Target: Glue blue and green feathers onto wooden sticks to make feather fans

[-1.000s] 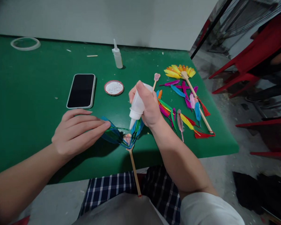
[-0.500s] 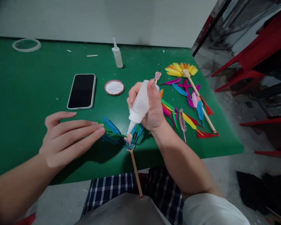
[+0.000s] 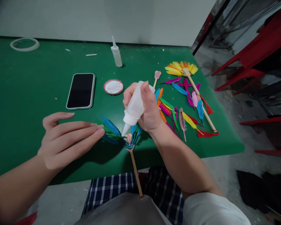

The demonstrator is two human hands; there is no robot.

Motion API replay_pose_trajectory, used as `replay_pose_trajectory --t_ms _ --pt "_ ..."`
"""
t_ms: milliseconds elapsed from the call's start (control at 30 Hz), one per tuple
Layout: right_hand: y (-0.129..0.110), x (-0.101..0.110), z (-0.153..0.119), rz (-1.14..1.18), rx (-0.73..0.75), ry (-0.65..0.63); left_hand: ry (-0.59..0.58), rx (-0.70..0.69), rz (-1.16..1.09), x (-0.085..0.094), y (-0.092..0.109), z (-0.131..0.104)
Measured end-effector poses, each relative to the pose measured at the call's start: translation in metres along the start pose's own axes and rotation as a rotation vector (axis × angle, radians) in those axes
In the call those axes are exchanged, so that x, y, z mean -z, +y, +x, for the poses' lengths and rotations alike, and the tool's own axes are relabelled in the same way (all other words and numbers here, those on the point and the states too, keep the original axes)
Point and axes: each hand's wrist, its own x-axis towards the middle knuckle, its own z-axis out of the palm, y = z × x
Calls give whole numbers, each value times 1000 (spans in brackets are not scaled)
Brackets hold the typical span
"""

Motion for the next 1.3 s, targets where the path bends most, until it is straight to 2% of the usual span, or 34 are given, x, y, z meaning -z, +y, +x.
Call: replay_pose_trajectory --t_ms 167,300,467,600,667,700,767,833,900,1000,1100,1300 --pt "3 -1 -1 -30 -18 -13 1 11 -105 -1 1 1" --pt "6 -4 -2 -47 -19 -3 -11 -26 -69 -1 1 3" --pt "6 -1 -1 -29 -20 -25 -25 -5 -57 -2 2 3" --pt "0 7 4 -26 -93 -111 56 21 -13 -10 -4 -3" --pt "-1 11 8 -46 -91 -45 114 64 13 -17 -10 -6" --pt "0 14 11 -66 -82 23 164 111 27 -20 -14 -7" --pt "4 19 16 -117 -65 179 171 238 41 -25 -22 -9" --pt "10 23 19 -169 -96 284 128 328 48 -28 -30 -10" --pt "16 27 21 -216 -147 320 45 357 10 -30 -37 -12" --pt "24 31 21 -266 -175 273 -59 380 -136 -31 -43 -13" --pt "33 36 22 -357 -116 203 -122 446 -291 -32 -44 -13" --pt "47 46 24 -748 9 140 -233 587 -515 -32 -43 -9"
